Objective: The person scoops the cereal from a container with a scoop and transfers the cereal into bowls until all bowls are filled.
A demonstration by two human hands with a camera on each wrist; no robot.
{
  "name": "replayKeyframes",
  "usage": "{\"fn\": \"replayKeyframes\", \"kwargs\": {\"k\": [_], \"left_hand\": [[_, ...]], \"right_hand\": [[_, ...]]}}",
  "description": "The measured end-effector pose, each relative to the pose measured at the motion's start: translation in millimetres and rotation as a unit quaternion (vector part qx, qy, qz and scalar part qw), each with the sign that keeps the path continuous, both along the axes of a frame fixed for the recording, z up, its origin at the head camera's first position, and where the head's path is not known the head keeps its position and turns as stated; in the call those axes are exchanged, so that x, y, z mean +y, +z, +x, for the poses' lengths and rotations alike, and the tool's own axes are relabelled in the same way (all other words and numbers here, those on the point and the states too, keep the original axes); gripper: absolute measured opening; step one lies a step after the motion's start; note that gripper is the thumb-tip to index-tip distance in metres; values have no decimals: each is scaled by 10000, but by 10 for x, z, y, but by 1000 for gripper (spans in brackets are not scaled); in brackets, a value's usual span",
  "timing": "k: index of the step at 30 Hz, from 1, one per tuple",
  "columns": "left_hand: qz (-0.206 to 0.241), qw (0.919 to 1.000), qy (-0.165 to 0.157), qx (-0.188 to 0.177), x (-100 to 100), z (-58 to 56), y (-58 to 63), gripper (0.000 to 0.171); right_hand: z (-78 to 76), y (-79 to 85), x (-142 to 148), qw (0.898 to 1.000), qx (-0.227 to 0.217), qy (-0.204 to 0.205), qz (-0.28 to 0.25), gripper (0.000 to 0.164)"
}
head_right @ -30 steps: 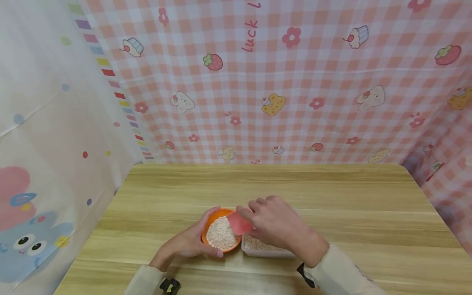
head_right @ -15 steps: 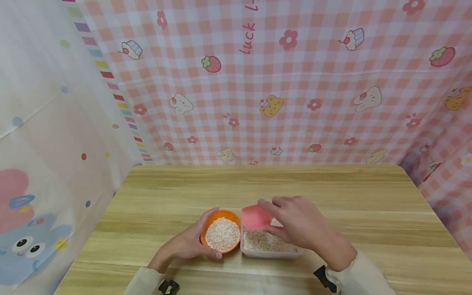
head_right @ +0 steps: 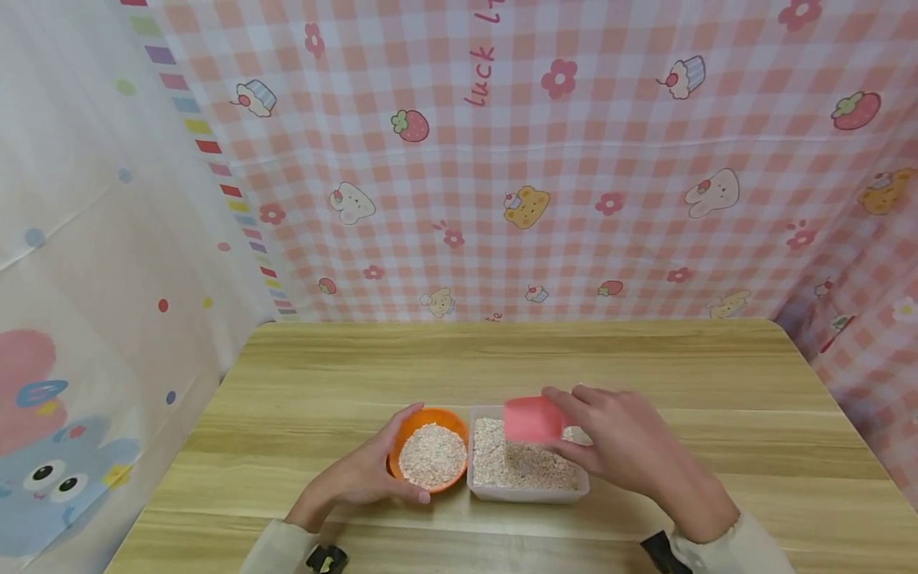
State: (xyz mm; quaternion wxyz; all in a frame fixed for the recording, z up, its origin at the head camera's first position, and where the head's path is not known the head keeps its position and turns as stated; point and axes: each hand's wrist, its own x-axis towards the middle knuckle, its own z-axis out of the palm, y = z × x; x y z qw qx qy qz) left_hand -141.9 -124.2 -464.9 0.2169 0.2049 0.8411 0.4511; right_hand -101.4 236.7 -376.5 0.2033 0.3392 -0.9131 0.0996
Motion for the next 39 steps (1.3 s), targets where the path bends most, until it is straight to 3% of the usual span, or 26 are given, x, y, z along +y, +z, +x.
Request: {"fn": "replayKeyframes", "kwargs": {"k": [11, 15, 20, 23, 27, 31, 39], "left_hand": [[-162, 9991, 106, 377, -20, -12, 11, 115], [-225, 9957, 467, 762, -1, -11, 68, 108], [-258, 9825, 1088, 1491, 105, 42, 193, 102], [-92, 9776, 1197, 1729, 197, 97, 256, 96], [21, 9808, 889, 1737, 326, 173, 302, 88], [-139, 9831, 461, 1767, 447, 225, 309, 86], [-571, 9841, -9, 1682, 660, 234, 334, 98]], "right_hand": [[31, -93, 115, 9980, -423, -367, 276, 59], [9, -138, 129, 9959, -674, -475, 368, 58], [-7, -189, 120, 9939, -819, -583, 461, 55], [-8, -200, 101, 9921, -930, -627, 559, 54], [-17, -209, 69, 9892, -1075, -699, 706, 55], [-28, -206, 30, 9872, -1139, -783, 791, 54], [-49, -210, -68, 9809, -1340, -950, 1044, 53]]}}
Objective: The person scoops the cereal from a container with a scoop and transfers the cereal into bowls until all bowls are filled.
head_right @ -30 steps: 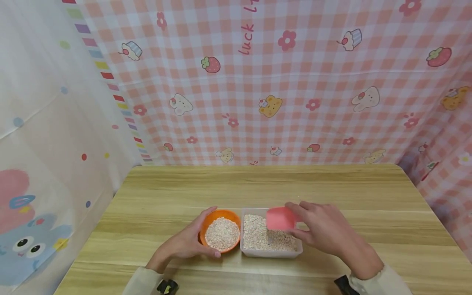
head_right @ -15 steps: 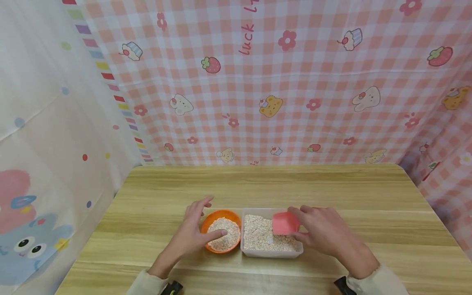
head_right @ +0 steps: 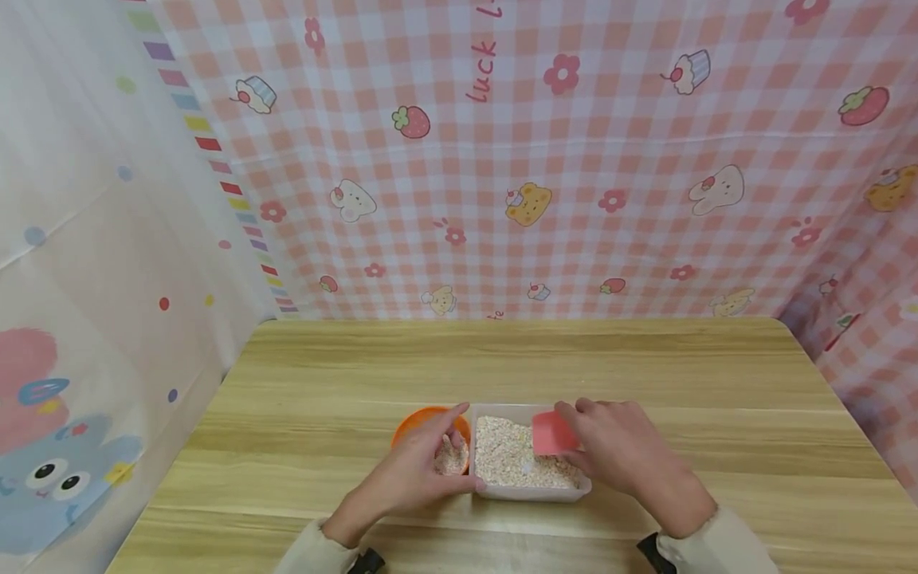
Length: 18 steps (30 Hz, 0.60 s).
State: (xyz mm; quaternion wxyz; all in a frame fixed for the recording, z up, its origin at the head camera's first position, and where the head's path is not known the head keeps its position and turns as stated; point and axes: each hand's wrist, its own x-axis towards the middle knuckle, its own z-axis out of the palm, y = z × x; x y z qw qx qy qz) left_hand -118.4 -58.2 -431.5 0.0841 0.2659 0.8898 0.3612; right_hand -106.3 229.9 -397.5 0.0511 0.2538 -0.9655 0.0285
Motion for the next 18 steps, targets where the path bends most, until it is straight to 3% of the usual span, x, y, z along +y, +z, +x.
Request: {"fn": "replayKeyframes", "kwargs": {"k": [6, 12, 18], "left_hand": [[-410, 9989, -72, -228, 103, -13, -2, 108], [-801, 9952, 90, -563, 149, -16, -4, 113], [-879, 9933, 133, -732, 178, -60, 16, 112]], "right_hand": [[-4, -53, -62, 10000, -36, 36, 18, 52], [-36, -108, -122, 9997, -220, 71, -73, 54], [-101, -117, -123, 9990, -429, 15, -116, 56]]}}
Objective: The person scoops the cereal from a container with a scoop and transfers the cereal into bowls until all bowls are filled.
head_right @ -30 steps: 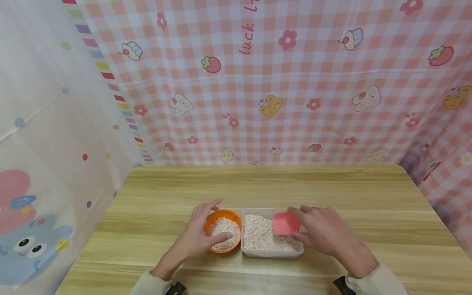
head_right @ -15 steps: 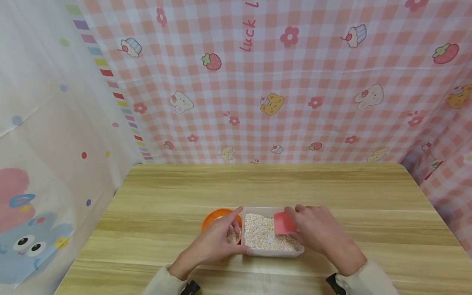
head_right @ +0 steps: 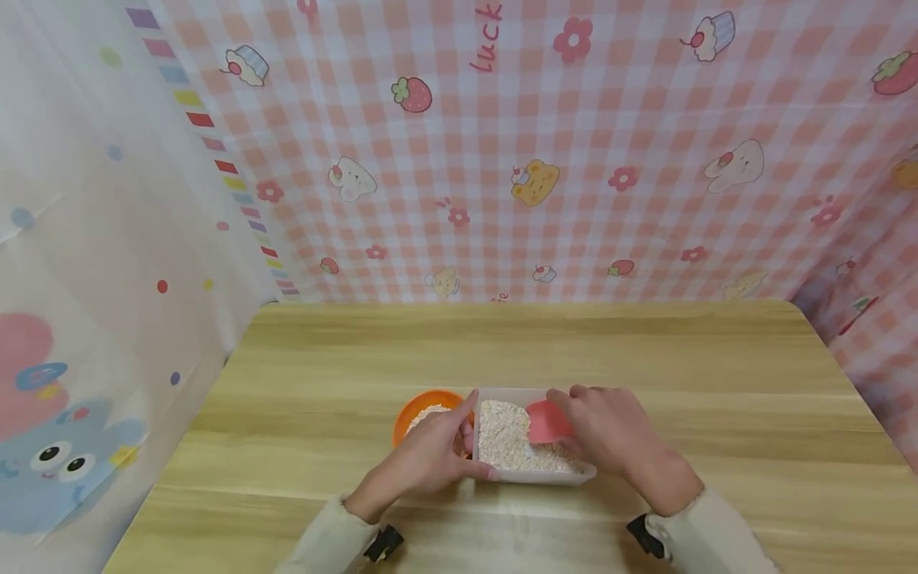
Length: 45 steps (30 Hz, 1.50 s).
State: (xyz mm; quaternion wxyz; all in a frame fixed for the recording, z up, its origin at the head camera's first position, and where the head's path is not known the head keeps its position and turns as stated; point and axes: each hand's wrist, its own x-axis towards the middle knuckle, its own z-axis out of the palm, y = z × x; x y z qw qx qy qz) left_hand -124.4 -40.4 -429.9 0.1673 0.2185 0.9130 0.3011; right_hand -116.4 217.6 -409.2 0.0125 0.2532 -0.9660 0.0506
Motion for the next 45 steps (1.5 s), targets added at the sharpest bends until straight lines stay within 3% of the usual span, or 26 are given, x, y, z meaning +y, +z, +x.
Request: {"fn": "replayKeyframes", "kwargs": {"k": [10, 25, 32, 45], "left_hand": [[-107, 9996, 79, -243, 18, -25, 52, 112], [-229, 9996, 0, -142, 22, -27, 47, 112], [-254, 9995, -47, -154, 22, -28, 50, 111], [-220, 9996, -120, -153, 7, -30, 40, 110]], "right_hand": [[-65, -10, 27, 9999, 7, 102, -77, 60], [-114, -63, -6, 9990, -136, 279, -315, 59], [-120, -131, -88, 9980, 45, 390, -501, 58], [-131, -242, -219, 9976, -347, 206, -570, 60]]}}
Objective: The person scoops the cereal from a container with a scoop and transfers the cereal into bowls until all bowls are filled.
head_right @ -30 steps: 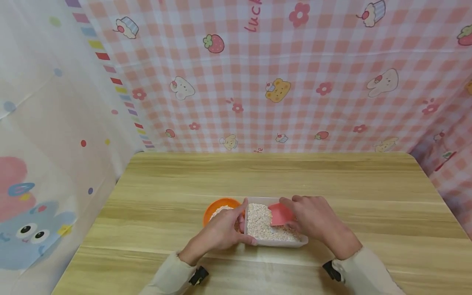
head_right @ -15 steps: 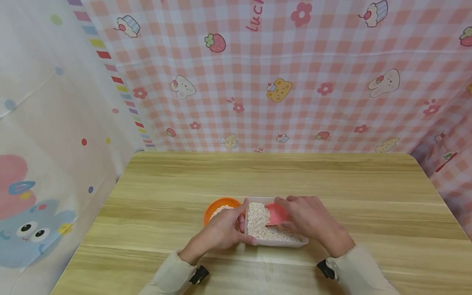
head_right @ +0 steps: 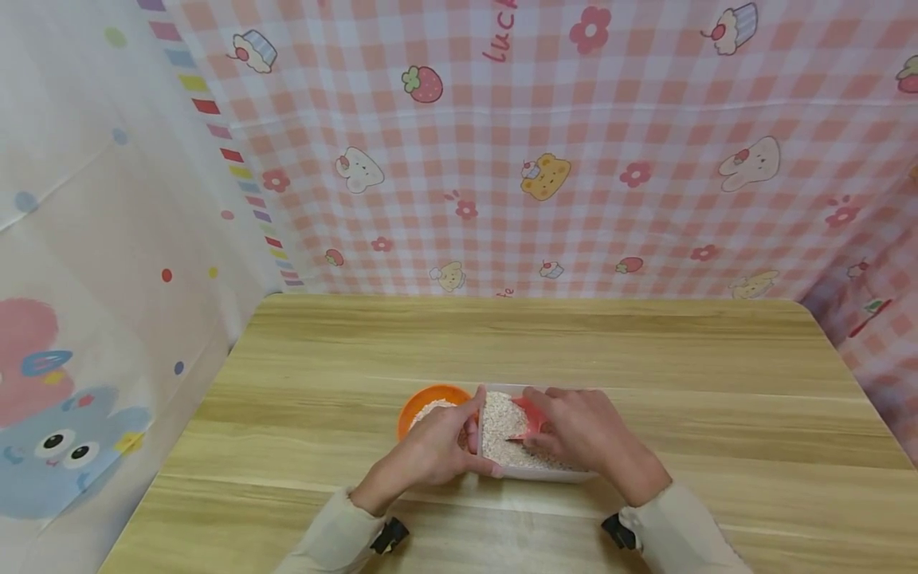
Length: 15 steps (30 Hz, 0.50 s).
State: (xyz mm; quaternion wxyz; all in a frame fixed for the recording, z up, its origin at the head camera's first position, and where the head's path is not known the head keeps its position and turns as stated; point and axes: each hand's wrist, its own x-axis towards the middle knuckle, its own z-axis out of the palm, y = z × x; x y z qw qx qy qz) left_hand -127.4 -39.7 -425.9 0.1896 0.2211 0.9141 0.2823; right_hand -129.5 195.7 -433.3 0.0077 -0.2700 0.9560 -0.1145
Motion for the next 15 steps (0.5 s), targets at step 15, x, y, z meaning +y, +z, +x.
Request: {"fn": "replayKeyframes", "kwargs": {"k": [15], "left_hand": [[-113, 9999, 22, 34, -3, 10, 8, 110]], "right_hand": [[39, -35, 16, 9990, 429, 45, -93, 56]]}}
